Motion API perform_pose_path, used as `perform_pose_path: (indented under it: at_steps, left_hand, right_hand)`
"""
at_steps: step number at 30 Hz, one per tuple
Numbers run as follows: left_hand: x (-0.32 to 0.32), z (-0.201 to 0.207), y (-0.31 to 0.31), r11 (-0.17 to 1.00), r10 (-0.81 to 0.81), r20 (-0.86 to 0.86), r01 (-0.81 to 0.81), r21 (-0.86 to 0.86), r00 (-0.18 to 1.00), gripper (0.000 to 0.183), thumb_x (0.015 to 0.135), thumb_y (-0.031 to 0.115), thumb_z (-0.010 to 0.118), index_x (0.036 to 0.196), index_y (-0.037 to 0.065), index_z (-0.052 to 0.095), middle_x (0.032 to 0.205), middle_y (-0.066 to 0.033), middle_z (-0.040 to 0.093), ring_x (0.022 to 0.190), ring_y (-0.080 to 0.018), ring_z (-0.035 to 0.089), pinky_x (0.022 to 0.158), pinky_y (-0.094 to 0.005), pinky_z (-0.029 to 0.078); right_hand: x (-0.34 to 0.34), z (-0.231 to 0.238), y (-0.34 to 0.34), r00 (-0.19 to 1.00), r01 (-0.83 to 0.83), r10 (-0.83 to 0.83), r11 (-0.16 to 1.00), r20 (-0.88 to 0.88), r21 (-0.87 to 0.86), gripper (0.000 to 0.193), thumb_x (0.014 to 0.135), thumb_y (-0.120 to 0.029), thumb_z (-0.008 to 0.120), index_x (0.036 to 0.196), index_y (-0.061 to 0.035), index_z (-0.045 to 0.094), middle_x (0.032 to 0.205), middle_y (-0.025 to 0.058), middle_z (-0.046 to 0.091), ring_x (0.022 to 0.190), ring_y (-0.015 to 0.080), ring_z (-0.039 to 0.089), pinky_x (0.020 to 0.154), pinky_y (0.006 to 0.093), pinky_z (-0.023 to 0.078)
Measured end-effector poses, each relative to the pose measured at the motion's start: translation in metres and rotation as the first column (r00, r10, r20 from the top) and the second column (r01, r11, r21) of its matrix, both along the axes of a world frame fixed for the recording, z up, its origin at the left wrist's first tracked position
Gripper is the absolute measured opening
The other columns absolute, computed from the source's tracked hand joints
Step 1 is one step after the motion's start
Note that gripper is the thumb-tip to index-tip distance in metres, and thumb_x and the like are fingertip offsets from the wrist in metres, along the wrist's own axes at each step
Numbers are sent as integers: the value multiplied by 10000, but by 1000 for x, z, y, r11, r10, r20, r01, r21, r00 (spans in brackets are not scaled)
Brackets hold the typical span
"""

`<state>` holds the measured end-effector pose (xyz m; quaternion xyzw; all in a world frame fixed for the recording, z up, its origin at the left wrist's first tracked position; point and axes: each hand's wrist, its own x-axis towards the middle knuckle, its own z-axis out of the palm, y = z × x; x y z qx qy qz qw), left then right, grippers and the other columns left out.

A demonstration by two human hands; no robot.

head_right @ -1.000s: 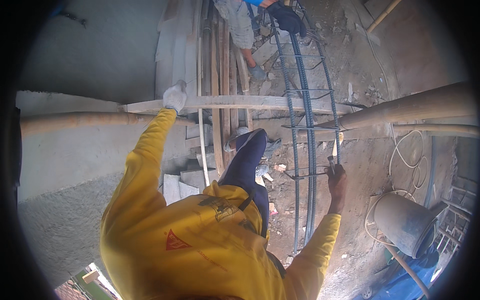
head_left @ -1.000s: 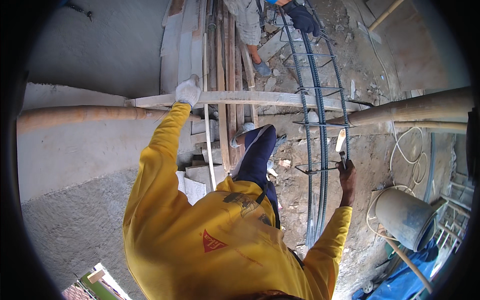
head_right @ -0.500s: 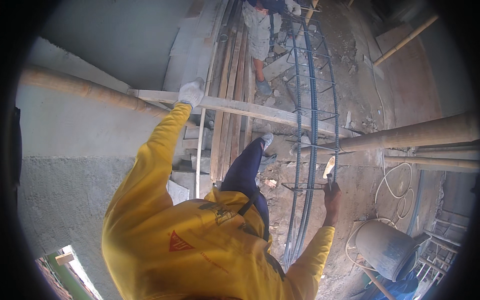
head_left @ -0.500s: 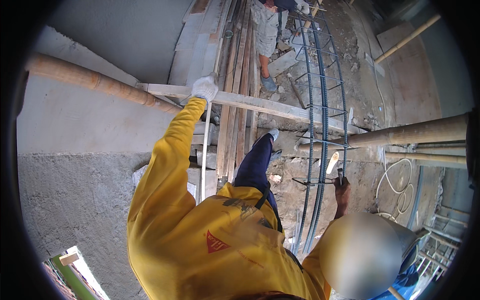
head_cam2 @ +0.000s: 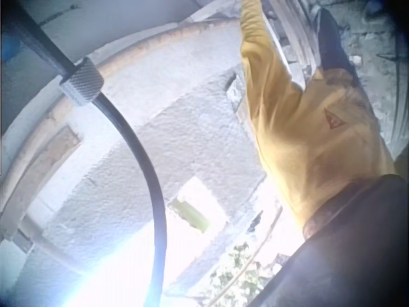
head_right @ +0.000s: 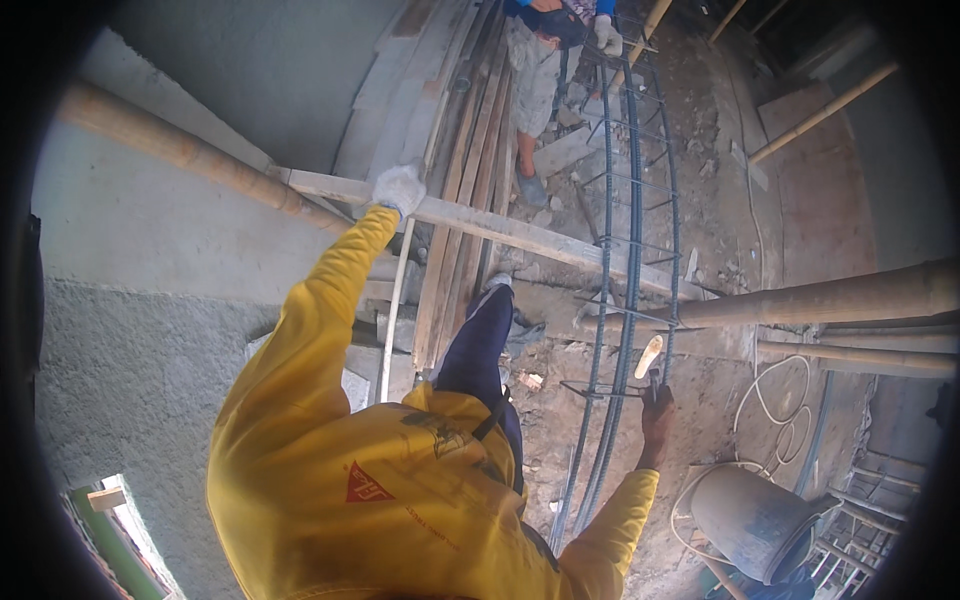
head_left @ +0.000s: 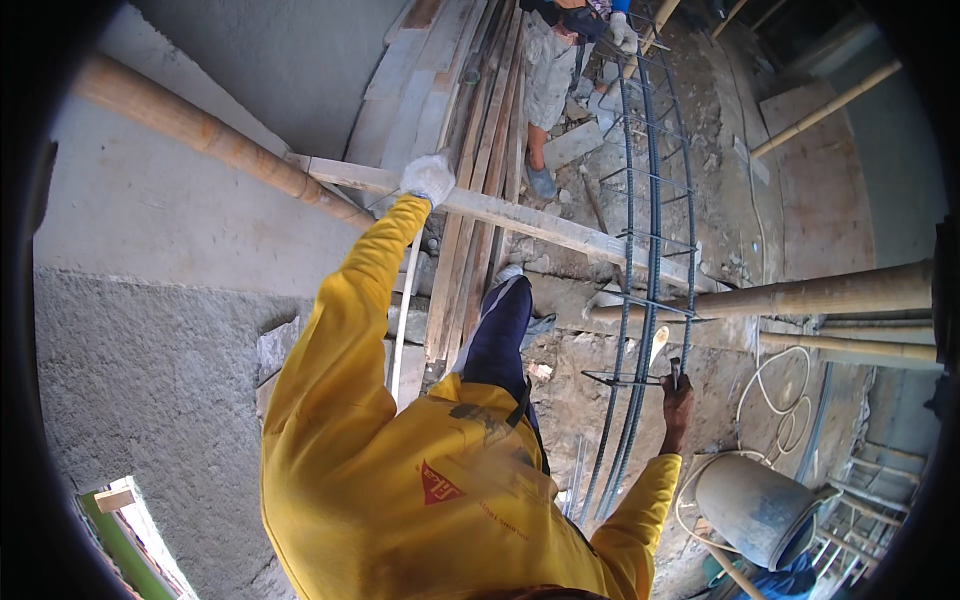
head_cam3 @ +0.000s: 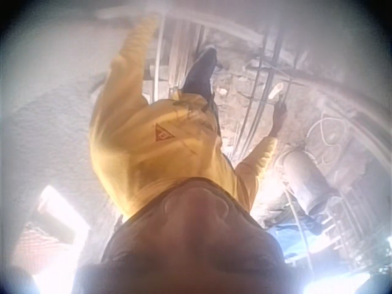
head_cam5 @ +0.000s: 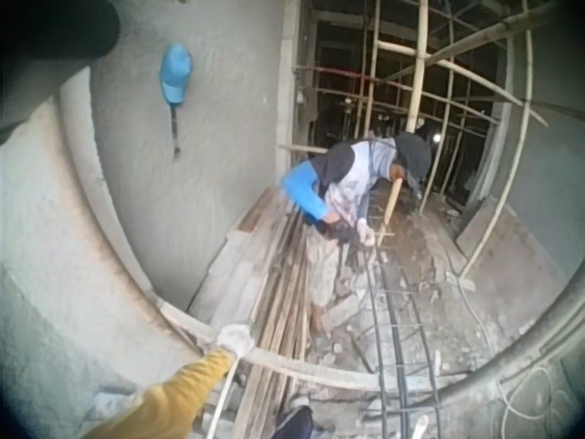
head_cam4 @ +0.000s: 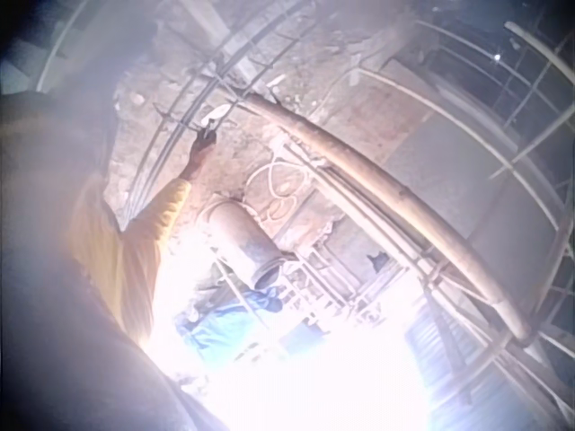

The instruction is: The person uses pliers to tie wire around intersections of a rebar cage on a construction site. They move along the structure, securing multiple points while another worker assists nearby.

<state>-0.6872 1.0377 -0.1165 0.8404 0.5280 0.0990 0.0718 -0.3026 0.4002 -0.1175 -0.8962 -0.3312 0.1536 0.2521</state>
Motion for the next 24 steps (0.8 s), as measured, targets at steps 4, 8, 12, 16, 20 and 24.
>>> perform_pose_path:
  at_steps: [4, 8, 12, 16, 20, 24]
  left_hand:
    - [-2, 7, 0, 999, -13, 22, 14, -37, 1000, 249, 994, 222, 587, 1157, 111, 739, 1054, -229, 803, 1013, -449, 778, 883, -565, 619]
    - [-5, 10, 0, 998, -24, 36, 26, -61, 999, 248, 983, 204, 590, 1148, 98, 742, 1065, -227, 805, 1025, -441, 780, 891, -555, 620]
    - [-7, 8, 0, 997, 7, 54, -3, -78, 999, 248, 980, 191, 591, 1141, 81, 743, 1076, -226, 808, 1042, -421, 785, 894, -539, 622]
    - [-12, 2, -6, 996, 5, 49, -1, -94, 999, 237, 981, 196, 594, 1115, 92, 760, 1063, -209, 816, 1029, -407, 793, 881, -522, 630]
    - [-24, 0, -26, 998, -2, 73, 6, -56, 997, 209, 967, 173, 608, 1098, 84, 744, 992, -231, 802, 960, -413, 792, 832, -519, 629]
    - [-27, 1, -35, 999, 34, 73, -31, -43, 997, 246, 957, 161, 602, 1142, 85, 745, 1006, -242, 799, 958, -418, 789, 828, -523, 626]
  right_hand:
    - [-5, 8, 4, 1000, 21, -21, 1000, -4, -8, 291, 967, -174, 815, 1055, 64, 675, 958, 290, 709, 883, 502, 671, 767, 514, 517]
    - [-5, 13, 6, 999, 42, -40, 993, 15, -106, 311, 969, -192, 810, 1099, 64, 692, 969, 291, 721, 898, 481, 697, 780, 517, 523]
    - [4, 3, 3, 999, -29, 31, 998, 42, -48, 302, 971, -220, 811, 1075, 45, 709, 887, 265, 727, 849, 449, 714, 767, 512, 530]
    - [10, -3, -2, 998, -51, 51, 998, 19, -34, 254, 963, -206, 813, 1022, 22, 717, 864, 238, 736, 821, 426, 711, 748, 499, 529]
    - [5, 2, -3, 999, -42, 42, 999, 6, 0, 230, 958, -187, 816, 988, 12, 703, 868, 229, 744, 808, 414, 713, 737, 495, 524]
    - [2, 4, 0, 1000, -17, 18, 1000, 20, -21, 238, 964, -184, 819, 979, 16, 689, 885, 241, 743, 807, 417, 709, 735, 489, 523]
